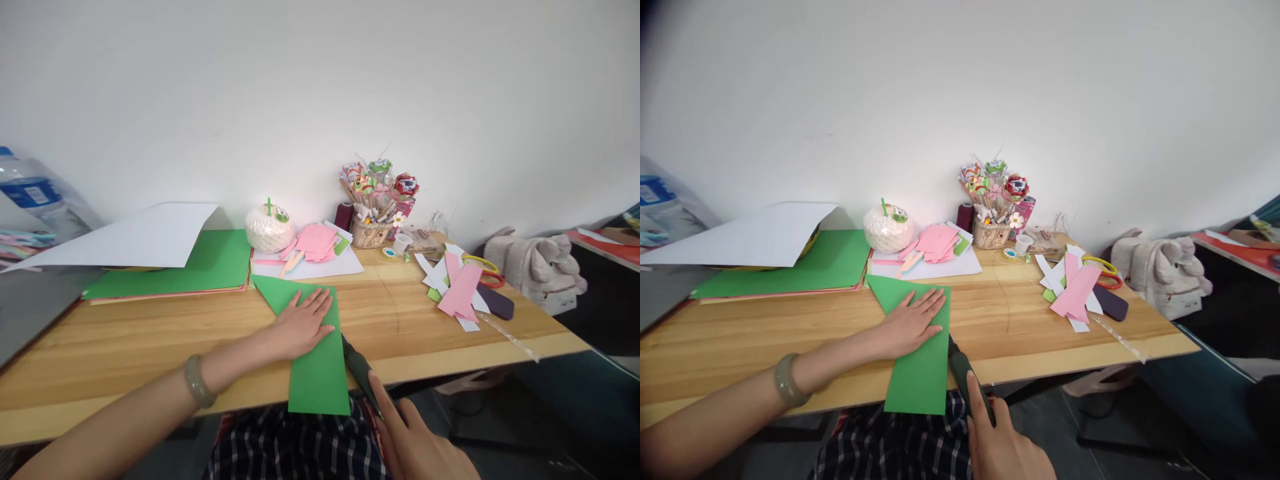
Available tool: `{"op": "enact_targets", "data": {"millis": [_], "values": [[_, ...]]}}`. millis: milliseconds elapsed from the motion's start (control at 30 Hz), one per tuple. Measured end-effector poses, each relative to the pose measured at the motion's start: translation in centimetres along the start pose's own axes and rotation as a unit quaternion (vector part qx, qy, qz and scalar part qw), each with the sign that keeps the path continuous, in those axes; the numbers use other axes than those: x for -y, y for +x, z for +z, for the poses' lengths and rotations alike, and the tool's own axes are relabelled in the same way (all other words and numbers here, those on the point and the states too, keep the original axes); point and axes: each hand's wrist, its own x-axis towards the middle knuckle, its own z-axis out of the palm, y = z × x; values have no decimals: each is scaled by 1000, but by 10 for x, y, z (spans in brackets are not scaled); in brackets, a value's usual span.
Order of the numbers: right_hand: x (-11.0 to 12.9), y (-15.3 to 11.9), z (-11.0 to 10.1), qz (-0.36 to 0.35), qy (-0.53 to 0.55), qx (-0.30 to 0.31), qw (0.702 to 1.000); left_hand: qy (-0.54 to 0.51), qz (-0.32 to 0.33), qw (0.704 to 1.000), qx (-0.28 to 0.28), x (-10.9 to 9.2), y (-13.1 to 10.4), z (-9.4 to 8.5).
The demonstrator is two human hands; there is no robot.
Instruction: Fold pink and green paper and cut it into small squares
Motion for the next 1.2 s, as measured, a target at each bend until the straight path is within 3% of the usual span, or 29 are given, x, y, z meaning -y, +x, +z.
{"op": "enact_targets", "data": {"millis": [433,633,900,1033,1200], "values": [[5,36,-13,54,-63,40,996,2,9,1000,-23,1,-4,5],[2,61,-20,76,-53,91,991,3,8,1000,-20,1,-3,5],[-21,96,-14,129,2,101,986,-2,8,1000,-23,0,-3,5],[-32,97,-9,127,23,98,987,-15,6,1000,-20,0,-4,3],[-42,74,-7,127,83,82,985,-94,28,995,-33,6,-8,-3]]}}
